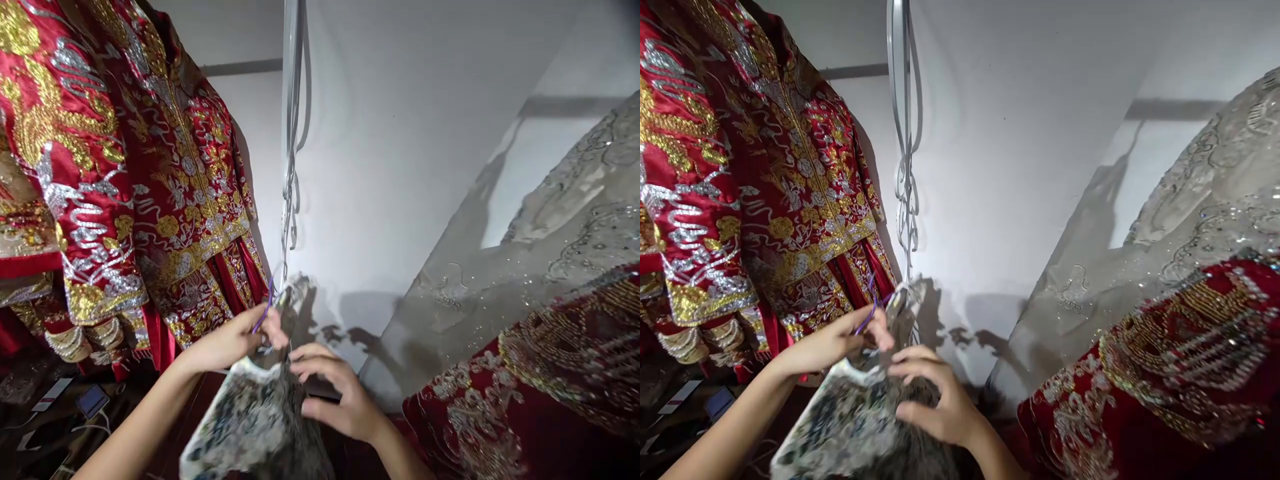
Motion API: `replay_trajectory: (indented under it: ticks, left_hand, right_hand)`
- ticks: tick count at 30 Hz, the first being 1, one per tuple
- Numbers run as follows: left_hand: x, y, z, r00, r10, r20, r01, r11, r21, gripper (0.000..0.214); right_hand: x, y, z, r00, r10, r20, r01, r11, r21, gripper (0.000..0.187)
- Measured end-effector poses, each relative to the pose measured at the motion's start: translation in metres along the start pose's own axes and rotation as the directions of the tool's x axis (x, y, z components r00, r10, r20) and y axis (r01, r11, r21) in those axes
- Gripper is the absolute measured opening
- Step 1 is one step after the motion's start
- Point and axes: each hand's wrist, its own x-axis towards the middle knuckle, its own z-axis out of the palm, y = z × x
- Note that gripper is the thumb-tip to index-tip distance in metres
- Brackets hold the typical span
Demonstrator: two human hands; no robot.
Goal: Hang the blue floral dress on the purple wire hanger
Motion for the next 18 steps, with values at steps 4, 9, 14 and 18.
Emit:
replay_trajectory:
  ticks: [4,9,14,18]
  left_hand:
    - [-0.024,0.003,-0.040,0.993,-0.075,0.090,0.061,0.987,0.151,0.023]
    - [-0.020,0.010,-0.095,0.999,0.021,-0.028,-0.010,0.940,0.340,0.022]
    - [-0.009,0.009,-0.114,0.716,0.596,-0.364,-0.128,0.624,0.770,0.026]
    - [-0.016,-0.011,-0.100,0.227,0.917,-0.329,-0.359,0.393,0.847,0.030]
  right_hand:
    - [0.039,0.033,-0.029,0.851,-0.011,-0.525,-0.136,0.961,-0.240,0.054]
    - [0.076,0.041,-0.050,0.951,0.172,-0.259,-0.197,0.978,-0.074,0.042]
    - [0.122,0.001,-0.060,0.841,0.249,-0.480,-0.227,0.968,0.106,0.048]
    - [0.162,-0.029,-0.083,0.747,0.236,-0.621,-0.078,0.960,0.270,0.047]
